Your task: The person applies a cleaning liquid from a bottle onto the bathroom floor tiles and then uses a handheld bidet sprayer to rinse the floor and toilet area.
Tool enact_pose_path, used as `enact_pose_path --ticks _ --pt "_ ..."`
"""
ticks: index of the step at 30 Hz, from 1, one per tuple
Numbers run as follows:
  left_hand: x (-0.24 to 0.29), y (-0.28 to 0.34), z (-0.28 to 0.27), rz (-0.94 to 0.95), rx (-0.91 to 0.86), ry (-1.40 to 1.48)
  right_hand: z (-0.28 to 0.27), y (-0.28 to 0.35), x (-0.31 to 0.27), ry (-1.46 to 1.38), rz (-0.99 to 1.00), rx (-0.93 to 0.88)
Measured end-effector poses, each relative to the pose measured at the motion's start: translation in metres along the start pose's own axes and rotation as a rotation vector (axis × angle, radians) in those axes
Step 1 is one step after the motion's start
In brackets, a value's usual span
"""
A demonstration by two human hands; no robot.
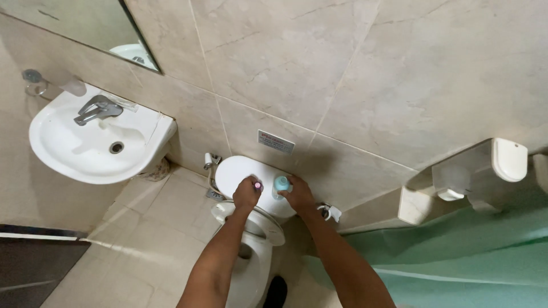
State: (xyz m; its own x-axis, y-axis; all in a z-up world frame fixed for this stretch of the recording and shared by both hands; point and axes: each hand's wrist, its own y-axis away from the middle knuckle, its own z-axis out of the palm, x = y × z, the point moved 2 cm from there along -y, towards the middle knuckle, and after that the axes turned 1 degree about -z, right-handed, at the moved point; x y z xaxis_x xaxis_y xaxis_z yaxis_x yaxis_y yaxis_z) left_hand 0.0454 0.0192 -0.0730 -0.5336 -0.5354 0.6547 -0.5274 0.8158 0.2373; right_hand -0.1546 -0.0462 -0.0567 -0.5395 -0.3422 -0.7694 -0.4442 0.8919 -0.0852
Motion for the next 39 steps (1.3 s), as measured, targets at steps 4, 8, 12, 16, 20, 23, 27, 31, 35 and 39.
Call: enact_pose_path --ticks 4,8,12,16,20,23,27,31,35,39 --pt "-0.007 -0.015 0.027 0.096 0.004 -0.129 -0.001 -0.006 0.003 -0.035 -0.091 0.03" --pt "-0.016 -0.002 0.05 0.15 -0.018 -0.209 -0.005 0.004 0.006 -0.006 -0.107 0.063" --pt "-0.032 0.004 0.07 0.14 0.049 -0.285 -0.011 0.006 -0.002 -0.042 -0.159 0.107" --pt "-0.036 -0.008 0.087 0.202 0.127 -0.307 -0.019 0.005 -0.022 -0.05 0.057 -0.017" --pt "-0.034 -0.005 0.084 0.209 0.175 -0.299 -0.01 0.005 -0.011 -0.044 -0.06 0.072" --pt "-0.033 -0.003 0.086 0.192 0.17 -0.283 -0.009 0.006 -0.006 -0.022 -0.095 0.089" --pt "-0.038 -0.009 0.092 0.232 0.235 -0.315 -0.012 0.008 -0.017 -0.044 -0.117 0.078" --pt "-0.031 -0.008 0.082 0.307 0.307 -0.234 -0.015 0.006 -0.027 -0.047 -0.051 0.059" --pt "-0.037 -0.01 0.093 0.236 0.211 -0.228 -0.009 0.005 -0.012 -0.012 -0.078 0.06" --pt "-0.033 -0.013 0.095 0.236 0.207 -0.27 -0.01 0.005 -0.023 -0.016 0.012 0.015"
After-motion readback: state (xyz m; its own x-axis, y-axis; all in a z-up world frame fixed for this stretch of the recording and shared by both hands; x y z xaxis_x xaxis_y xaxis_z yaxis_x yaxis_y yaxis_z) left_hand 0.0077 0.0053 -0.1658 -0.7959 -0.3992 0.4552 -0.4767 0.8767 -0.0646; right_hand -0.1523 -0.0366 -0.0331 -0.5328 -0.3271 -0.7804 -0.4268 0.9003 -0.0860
